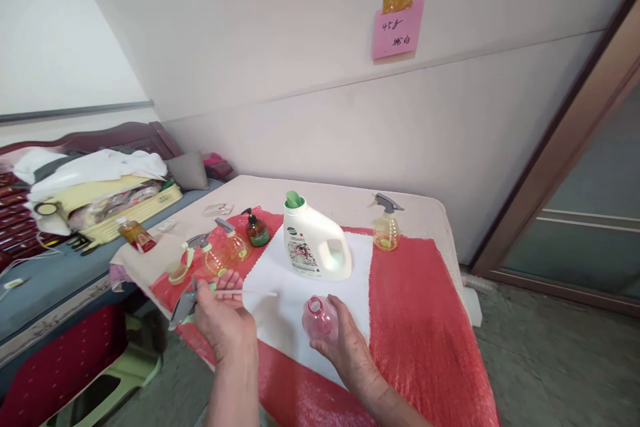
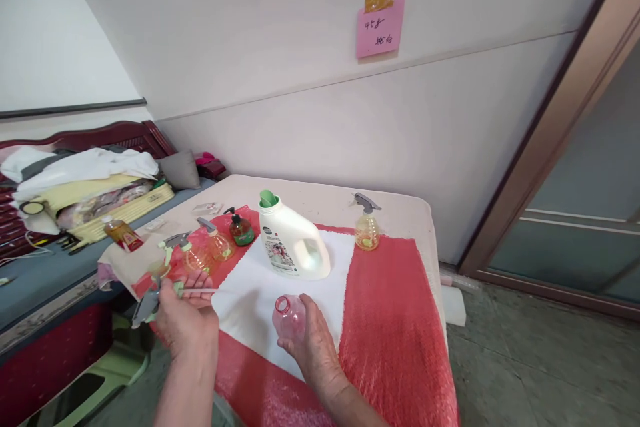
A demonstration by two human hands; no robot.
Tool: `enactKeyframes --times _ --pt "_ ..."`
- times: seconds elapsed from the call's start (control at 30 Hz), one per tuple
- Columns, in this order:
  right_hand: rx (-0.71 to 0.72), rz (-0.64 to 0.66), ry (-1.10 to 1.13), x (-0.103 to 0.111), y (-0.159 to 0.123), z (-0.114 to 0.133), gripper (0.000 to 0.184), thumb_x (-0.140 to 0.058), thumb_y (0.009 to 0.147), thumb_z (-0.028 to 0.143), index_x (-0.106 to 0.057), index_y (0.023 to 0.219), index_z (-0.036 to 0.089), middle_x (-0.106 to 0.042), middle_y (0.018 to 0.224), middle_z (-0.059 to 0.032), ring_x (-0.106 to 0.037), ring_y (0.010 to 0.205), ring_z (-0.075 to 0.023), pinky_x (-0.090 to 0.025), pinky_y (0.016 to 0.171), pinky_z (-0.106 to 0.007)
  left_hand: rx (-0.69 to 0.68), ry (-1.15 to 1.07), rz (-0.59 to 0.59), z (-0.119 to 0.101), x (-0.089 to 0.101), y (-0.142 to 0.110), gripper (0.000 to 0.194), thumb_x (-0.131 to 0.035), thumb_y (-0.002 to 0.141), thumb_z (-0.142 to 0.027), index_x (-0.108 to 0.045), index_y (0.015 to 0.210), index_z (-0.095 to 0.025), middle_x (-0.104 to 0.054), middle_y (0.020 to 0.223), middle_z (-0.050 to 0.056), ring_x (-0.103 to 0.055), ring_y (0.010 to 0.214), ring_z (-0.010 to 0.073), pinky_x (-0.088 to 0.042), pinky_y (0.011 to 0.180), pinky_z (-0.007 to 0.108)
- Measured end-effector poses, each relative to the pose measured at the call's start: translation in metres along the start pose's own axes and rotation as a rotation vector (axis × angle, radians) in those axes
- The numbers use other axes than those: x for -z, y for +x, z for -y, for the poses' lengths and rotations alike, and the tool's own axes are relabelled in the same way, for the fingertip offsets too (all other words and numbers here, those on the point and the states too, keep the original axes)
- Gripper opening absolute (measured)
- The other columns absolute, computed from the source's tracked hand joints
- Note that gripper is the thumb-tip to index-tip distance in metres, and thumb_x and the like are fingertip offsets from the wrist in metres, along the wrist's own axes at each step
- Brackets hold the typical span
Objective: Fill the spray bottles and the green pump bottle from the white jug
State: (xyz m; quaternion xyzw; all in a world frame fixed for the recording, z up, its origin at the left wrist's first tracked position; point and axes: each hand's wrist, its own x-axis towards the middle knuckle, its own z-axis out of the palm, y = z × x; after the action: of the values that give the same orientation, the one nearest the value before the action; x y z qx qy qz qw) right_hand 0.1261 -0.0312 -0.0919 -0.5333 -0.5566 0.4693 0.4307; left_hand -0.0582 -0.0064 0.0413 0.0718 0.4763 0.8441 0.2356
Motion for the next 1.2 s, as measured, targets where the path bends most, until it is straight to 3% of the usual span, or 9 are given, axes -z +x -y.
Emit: enactKeyframes --times 0.1,0.2,0.33,0.53,0.63,0.73,0.97,1.1,1.2 --pt "-0.004 0.003 -0.003 -0.003 0.002 -0.007 0.08 -0.076 0.065 0.028 -0.04 0.136 0.024 -0.053 0.135 -0.0102 -0.05 0.127 -0.0319 -0.038 0.106 -0.046 0.057 -0.006 0.018 0.003 -0.002 -0.002 0.024 -0.054 0.086 -0.043 -0.054 0.087 -0.019 -0.065 0.084 0.005 -0.067 0.082 0.0173 -0.053 0.082 0.033" --pt "0.046 -0.009 0.002 0.005 0.0 -0.006 0.082 -0.072 0.073 0.042 -0.034 0.142 0.02 -0.045 0.145 -0.0141 -0.039 0.137 -0.0311 -0.03 0.113 -0.046 0.084 -0.017 0.02 0.003 -0.001 0.0 0.024 -0.054 0.087 -0.042 -0.055 0.088 -0.018 -0.065 0.086 0.006 -0.067 0.081 0.0165 -0.053 0.08 0.031" --pt "0.078 -0.068 0.071 0.024 0.01 0.018 0.07 -0.06 0.083 0.056 -0.042 0.141 0.022 -0.042 0.15 -0.0114 -0.032 0.142 -0.0296 -0.023 0.117 -0.046 0.124 -0.054 -0.006 0.0 -0.001 0.005 0.026 -0.055 0.086 -0.043 -0.055 0.089 -0.017 -0.065 0.087 0.006 -0.066 0.082 0.0157 -0.052 0.081 0.031" --pt "0.101 -0.066 0.108 0.015 0.084 0.065 0.067 -0.054 0.085 0.063 -0.047 0.14 0.026 -0.048 0.148 -0.0066 -0.039 0.139 -0.0269 -0.029 0.115 -0.043 0.176 -0.099 -0.014 -0.003 -0.004 0.005 0.029 -0.06 0.083 -0.045 -0.056 0.088 -0.017 -0.065 0.087 0.006 -0.066 0.081 0.0164 -0.051 0.082 0.032" --pt "0.105 -0.094 0.136 0.001 0.126 0.076 0.072 -0.049 0.085 0.067 -0.051 0.137 0.017 -0.061 0.134 -0.0129 -0.052 0.126 -0.0284 -0.04 0.107 -0.043 0.198 -0.1 -0.019 -0.004 -0.003 0.007 0.029 -0.061 0.082 -0.045 -0.056 0.088 -0.017 -0.066 0.088 0.007 -0.066 0.081 0.0162 -0.051 0.081 0.032" --pt "0.128 -0.126 0.146 -0.001 0.144 0.083 0.074 -0.043 0.086 0.07 -0.056 0.129 0.012 -0.069 0.118 -0.0159 -0.06 0.116 -0.0298 -0.045 0.101 -0.044 0.219 -0.101 -0.027 -0.006 0.0 0.011 0.029 -0.062 0.082 -0.045 -0.056 0.088 -0.017 -0.066 0.089 0.007 -0.066 0.079 0.0155 -0.051 0.08 0.032" --pt "0.246 -0.199 -0.001 0.048 0.105 0.106 0.089 -0.072 0.067 0.062 -0.048 0.138 0.013 -0.068 0.12 -0.0127 -0.051 0.125 -0.0334 -0.028 0.113 -0.047 0.241 -0.118 -0.032 -0.005 -0.003 0.012 0.029 -0.062 0.082 -0.044 -0.057 0.088 -0.016 -0.067 0.088 0.008 -0.066 0.078 0.0161 -0.051 0.077 0.031" --pt "0.266 -0.239 -0.167 0.091 0.07 0.125 0.101 -0.08 0.055 0.06 -0.047 0.14 0.017 -0.068 0.119 -0.0113 -0.053 0.121 -0.0367 -0.027 0.113 -0.051 0.251 -0.106 -0.017 -0.005 -0.005 0.006 0.031 -0.063 0.082 -0.044 -0.059 0.09 -0.015 -0.068 0.088 0.009 -0.067 0.078 0.0166 -0.051 0.075 0.03" --pt "0.201 -0.257 -0.521 0.124 0.045 0.132 0.097 -0.073 0.06 0.066 -0.046 0.142 0.021 -0.07 0.115 -0.0092 -0.06 0.113 -0.0375 -0.041 0.103 -0.05 0.244 -0.098 -0.009 -0.005 -0.006 0.003 0.029 -0.062 0.083 -0.044 -0.058 0.088 -0.015 -0.068 0.084 0.007 -0.067 0.076 0.0164 -0.05 0.073 0.029"
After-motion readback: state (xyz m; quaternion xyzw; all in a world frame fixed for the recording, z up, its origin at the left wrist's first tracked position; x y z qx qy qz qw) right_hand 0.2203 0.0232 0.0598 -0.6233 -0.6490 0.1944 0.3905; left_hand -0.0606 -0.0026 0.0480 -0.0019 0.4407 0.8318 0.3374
